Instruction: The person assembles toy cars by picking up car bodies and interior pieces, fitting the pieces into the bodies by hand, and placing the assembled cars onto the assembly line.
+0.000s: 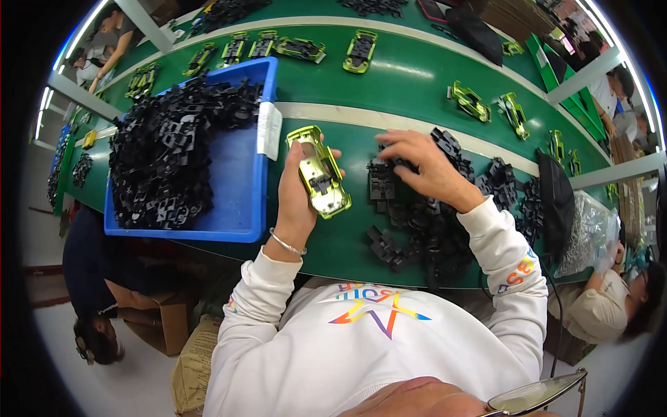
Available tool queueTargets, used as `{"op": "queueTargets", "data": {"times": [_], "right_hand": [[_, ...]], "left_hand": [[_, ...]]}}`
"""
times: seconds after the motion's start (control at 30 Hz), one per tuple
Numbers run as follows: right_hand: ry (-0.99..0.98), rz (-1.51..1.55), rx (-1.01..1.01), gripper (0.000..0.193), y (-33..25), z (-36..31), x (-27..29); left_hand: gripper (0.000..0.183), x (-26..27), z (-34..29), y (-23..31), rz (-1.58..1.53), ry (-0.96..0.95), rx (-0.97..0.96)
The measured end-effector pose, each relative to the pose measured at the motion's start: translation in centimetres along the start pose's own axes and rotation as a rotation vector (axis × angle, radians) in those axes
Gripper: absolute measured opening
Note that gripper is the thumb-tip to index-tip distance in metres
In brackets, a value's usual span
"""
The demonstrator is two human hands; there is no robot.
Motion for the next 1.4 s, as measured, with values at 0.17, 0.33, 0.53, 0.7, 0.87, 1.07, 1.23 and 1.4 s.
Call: {"op": "queueTargets", "data": {"times": [0.17, 0.33, 0.53, 0.7, 0.87, 1.07, 1.23, 1.4], "right_hand": [[0.243, -0.383, -0.358, 0.048, 2.2, -2.7, 1.5], [0.267, -0.42, -0.25, 0.053, 2.7, -2.2, 1.4], [0.462, -0.087, -0.197, 0.052, 0.2, -3.2, 5.2], [0.493, -0.066, -0.075, 0.053, -4.7, -2.3, 3.8], [0.631, -0.189, -0.029, 0.057, -6.3, -1.5, 3.0], [0.514, -0.302, -0.082, 0.058, -7.4, -1.8, 3.2], [0.444, -0.242, 0.03, 0.055, -8.3, -2.3, 4.1], [0.542, -0.293, 0.009, 0.057, -9.1, -3.2, 3.9]], "left_hand": [[0.047, -2.3, 2.5, -2.7, -0.019, -0.015, 0.028], [0.051, -3.6, 3.5, -4.6, 0.019, -0.026, 0.05], [0.067, -4.5, 3.9, -4.5, -0.032, -0.05, 0.025], [0.065, -6.1, 3.1, -3.6, -0.057, 0.028, -0.059], [0.065, -7.5, 2.3, -2.9, -0.003, -0.076, -0.156], [0.065, -6.7, 2.0, -2.7, 0.017, -0.117, -0.179], [0.069, -7.2, 1.7, -1.8, 0.042, -0.149, -0.266], [0.073, -9.0, 1.3, -0.8, -0.008, -0.179, -0.221]]}}
Point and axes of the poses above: each hand's wrist, its own z-axis towards the middle knuckle, its own x-axis out of the back of the hand, y = z × x, the point moved 8 cm from there along z, towards the middle knuckle, and after that the axes turned 13 degrees about -x, right-handed, at the moved point
